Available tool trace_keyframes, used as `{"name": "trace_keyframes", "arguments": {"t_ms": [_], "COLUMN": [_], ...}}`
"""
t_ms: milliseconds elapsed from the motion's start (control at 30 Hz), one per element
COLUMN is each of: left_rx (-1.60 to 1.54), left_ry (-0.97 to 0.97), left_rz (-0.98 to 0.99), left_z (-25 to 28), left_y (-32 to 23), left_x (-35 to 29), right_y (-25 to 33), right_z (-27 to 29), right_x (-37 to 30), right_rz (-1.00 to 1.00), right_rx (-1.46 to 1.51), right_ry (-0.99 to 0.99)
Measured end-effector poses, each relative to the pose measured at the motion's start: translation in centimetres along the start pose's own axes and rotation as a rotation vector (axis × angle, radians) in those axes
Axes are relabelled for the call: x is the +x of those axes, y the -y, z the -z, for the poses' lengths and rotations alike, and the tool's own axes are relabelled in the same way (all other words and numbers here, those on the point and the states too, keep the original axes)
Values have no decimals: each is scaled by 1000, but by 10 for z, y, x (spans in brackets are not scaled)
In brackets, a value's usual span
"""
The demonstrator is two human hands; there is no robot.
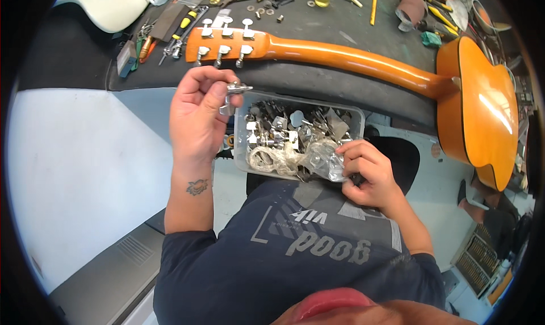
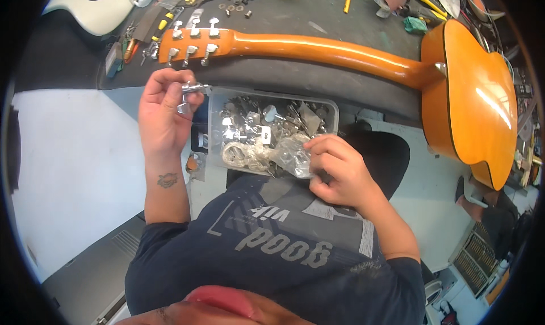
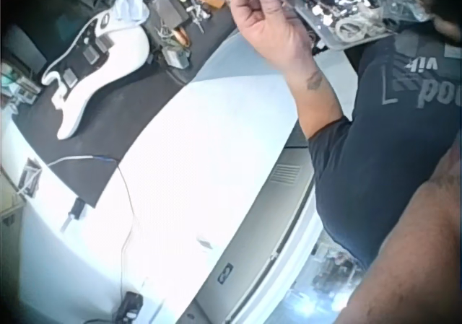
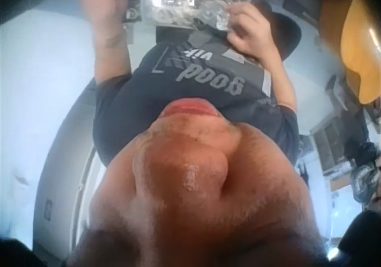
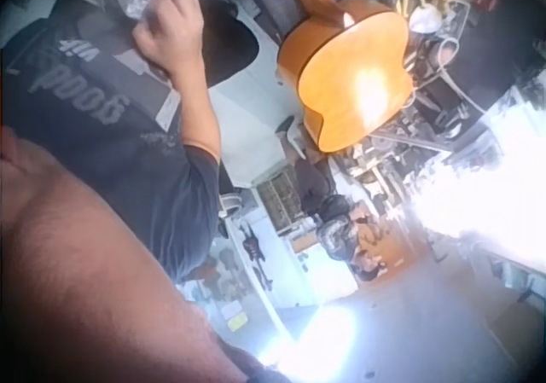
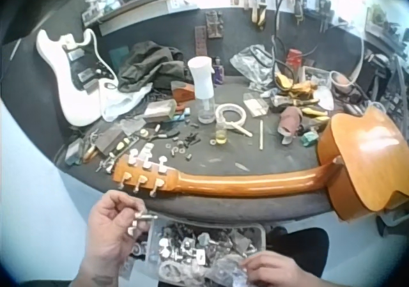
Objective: The person positions a guitar on a workbench, fastens screws on the tuning pegs using a screwdriver, and searches through a plastic container of spare parts to fit tuning pegs onto the headstock.
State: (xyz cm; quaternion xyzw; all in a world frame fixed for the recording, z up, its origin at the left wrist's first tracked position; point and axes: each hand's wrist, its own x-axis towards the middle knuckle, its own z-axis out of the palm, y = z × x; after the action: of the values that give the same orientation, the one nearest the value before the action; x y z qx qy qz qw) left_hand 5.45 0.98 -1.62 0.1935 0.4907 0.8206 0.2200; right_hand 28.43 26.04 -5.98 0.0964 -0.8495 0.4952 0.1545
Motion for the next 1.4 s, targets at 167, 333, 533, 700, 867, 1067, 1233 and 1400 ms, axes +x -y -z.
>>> {"name": "trace_keyframes", "arguments": {"t_ms": [167, 333, 533, 700, 867, 1067, 1233, 1400], "left_rx": [230, 256, 176, 68, -17, 135, 165, 160], "left_ry": [-256, -328, -296, -248, -247, -293, -307, -341], "left_rz": [-179, -152, -93, -84, -21, -74, -54, 1], "left_z": [53, 90, 95, 105, 111, 125, 149, 161], "left_y": [-42, -52, -51, -54, -51, -62, -57, -47], "left_x": [20, 33, 47, 48, 47, 39, 43, 45], "right_y": [-1, -1, -6, -4, -5, -8, -9, -8], "right_z": [2, 2, 2, 0, 1, 0, 0, 0], "right_x": [5, 5, 6, 5, 9, 8, 11, 14], "right_rz": [-1, -14, -32, -51, -65, -37, -19, -28], "right_rx": [-8, -4, -10, 16, -4, 9, 10, 2], "right_ry": [6, 16, 21, 12, 7, 6, 13, 26]}}
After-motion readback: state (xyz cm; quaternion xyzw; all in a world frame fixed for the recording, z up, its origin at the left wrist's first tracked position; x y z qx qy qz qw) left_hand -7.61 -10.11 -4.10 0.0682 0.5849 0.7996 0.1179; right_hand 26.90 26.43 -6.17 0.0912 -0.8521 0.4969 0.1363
